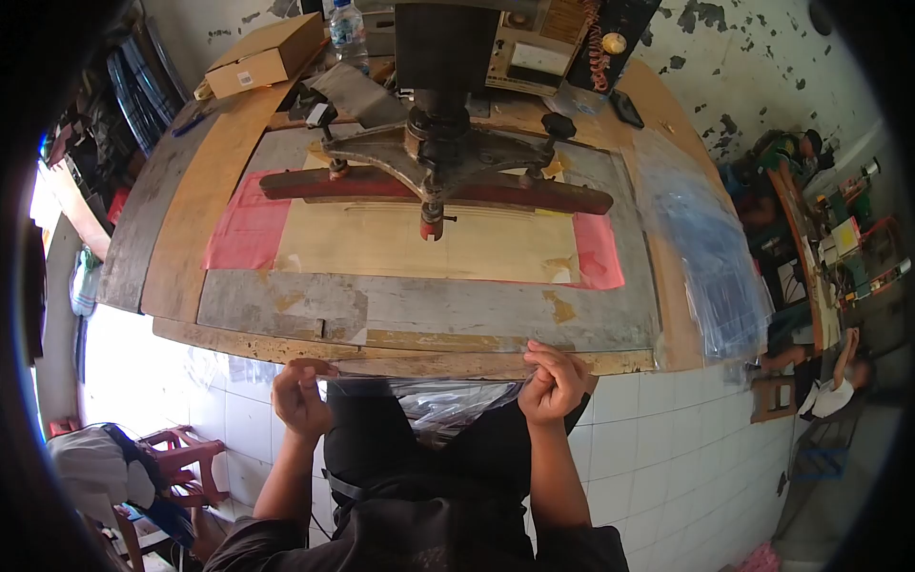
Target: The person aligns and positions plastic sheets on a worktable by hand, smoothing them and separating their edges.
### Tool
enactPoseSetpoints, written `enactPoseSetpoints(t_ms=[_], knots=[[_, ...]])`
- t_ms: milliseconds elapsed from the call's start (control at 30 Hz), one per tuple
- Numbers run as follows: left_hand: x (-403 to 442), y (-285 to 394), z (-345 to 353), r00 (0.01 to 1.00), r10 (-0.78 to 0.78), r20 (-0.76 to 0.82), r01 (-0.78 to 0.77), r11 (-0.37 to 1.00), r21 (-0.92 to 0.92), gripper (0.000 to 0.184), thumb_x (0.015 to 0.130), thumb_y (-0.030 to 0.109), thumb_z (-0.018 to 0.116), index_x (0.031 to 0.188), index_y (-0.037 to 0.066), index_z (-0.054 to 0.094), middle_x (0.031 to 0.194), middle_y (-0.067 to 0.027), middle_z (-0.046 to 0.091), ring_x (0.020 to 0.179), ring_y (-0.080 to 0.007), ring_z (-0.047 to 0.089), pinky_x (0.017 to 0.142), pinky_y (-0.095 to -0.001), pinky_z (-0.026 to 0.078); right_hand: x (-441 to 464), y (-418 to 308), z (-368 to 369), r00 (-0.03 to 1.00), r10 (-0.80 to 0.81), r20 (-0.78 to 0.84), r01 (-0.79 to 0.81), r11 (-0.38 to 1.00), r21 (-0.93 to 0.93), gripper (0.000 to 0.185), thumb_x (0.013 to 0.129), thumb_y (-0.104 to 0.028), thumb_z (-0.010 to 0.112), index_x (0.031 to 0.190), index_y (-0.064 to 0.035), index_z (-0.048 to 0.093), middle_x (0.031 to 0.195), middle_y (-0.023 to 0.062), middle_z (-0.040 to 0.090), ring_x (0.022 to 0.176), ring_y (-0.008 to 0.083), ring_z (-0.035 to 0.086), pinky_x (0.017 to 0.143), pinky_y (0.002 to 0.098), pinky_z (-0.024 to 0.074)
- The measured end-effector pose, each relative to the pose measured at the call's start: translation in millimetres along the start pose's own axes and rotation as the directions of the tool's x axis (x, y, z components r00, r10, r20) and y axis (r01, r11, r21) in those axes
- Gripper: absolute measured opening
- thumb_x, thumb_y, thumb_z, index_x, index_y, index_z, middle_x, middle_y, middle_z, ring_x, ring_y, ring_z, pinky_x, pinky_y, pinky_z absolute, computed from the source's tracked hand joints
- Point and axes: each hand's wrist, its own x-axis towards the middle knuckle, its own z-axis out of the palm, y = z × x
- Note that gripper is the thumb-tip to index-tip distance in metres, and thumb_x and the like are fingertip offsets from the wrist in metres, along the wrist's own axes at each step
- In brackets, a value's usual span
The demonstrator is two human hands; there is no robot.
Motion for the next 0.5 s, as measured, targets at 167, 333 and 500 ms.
enactPoseSetpoints(t_ms=[167,333,500], knots=[[6,4,-8,0.996,-0.085,0.016,0.083,0.992,0.099,0.010,0.109,-0.003,0.049,0.116,0.003,0.054,0.078,-0.0160,0.072,0.069,-0.0239,0.073,0.068,-0.0332,0.057,11,-7,-2,0.998,-0.046,-0.046,0.046,0.999,0.007,0.016,0.112,-0.016,0.055,0.112,-0.0008,0.061,0.092,0.0117,0.080,0.077,0.0195,0.074,0.081,0.0313,0.0520],[30,11,-18,0.962,-0.274,0.014,0.274,0.962,0.008,0.007,0.108,0.000,0.055,0.111,0.000,0.060,0.080,-0.0123,0.073,0.069,-0.0182,0.072,0.065,-0.0288,0.055,34,-21,-26,0.952,0.277,0.130,-0.304,0.907,0.292,0.012,0.111,-0.009,0.055,0.114,0.0028,0.057,0.083,0.0140,0.075,0.070,0.0163,0.071,0.065,0.0262,0.0524],[85,27,-16,0.820,-0.551,0.157,0.573,0.779,-0.257,0.012,0.109,0.003,0.056,0.114,-0.002,0.066,0.081,-0.0034,0.070,0.062,-0.0052,0.059,0.056,-0.0221,0.046,93,-36,-39,0.893,0.395,0.214,-0.444,0.851,0.281,0.013,0.110,-0.013,0.060,0.109,0.0005,0.062,0.080,0.0014,0.064,0.068,0.0071,0.061,0.062,0.0243,0.0462]])
